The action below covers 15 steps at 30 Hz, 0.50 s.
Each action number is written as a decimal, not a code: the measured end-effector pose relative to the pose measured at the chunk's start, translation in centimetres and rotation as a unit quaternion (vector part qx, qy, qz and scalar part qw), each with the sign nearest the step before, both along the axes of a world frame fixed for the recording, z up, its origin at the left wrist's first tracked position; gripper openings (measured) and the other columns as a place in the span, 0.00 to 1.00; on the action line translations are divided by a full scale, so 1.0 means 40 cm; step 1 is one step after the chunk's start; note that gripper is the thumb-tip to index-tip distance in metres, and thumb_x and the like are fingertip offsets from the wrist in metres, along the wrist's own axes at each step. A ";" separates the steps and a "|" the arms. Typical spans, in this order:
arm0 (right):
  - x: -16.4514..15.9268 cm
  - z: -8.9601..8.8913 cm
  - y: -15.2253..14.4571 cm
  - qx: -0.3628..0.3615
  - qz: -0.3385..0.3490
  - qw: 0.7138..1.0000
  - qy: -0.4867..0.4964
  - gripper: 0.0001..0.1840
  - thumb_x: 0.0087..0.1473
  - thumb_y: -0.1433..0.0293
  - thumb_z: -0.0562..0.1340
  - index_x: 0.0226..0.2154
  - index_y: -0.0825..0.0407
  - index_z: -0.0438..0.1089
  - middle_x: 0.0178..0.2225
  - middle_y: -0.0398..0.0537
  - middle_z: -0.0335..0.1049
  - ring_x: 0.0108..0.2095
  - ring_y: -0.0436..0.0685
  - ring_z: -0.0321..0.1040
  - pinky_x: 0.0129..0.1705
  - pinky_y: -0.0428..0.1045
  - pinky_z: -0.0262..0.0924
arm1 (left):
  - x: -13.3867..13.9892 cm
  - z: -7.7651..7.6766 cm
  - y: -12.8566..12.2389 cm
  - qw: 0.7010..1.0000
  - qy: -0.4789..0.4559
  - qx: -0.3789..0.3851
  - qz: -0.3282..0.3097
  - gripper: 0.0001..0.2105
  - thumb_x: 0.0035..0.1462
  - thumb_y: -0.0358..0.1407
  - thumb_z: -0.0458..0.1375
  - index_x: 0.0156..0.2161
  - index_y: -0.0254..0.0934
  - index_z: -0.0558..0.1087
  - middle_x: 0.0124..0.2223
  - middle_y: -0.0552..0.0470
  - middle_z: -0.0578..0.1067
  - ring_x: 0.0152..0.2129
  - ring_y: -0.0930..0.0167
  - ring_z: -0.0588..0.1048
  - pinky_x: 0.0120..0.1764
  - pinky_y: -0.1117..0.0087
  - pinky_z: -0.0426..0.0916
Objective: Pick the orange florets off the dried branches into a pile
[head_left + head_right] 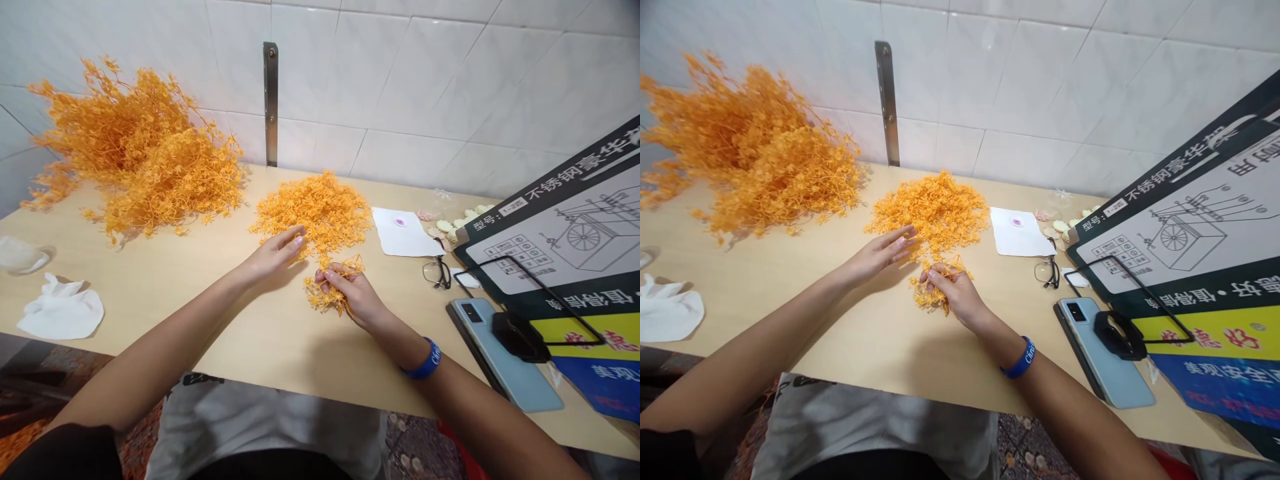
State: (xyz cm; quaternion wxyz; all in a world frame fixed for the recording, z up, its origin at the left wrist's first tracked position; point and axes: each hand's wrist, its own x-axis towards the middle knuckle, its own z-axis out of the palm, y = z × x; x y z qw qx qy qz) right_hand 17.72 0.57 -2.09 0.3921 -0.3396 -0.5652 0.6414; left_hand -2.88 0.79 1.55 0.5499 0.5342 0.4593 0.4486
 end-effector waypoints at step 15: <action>-0.024 0.015 -0.040 0.128 0.195 0.972 -0.041 0.26 0.59 0.49 0.56 0.23 0.52 0.66 0.24 0.45 0.64 0.25 0.51 0.60 0.28 0.48 0.58 | 0.097 -0.033 -0.050 0.998 -0.066 -0.010 -0.008 0.27 0.60 0.58 0.51 0.35 0.33 0.75 0.16 0.56 0.66 0.14 0.74 0.68 0.25 0.72 0.67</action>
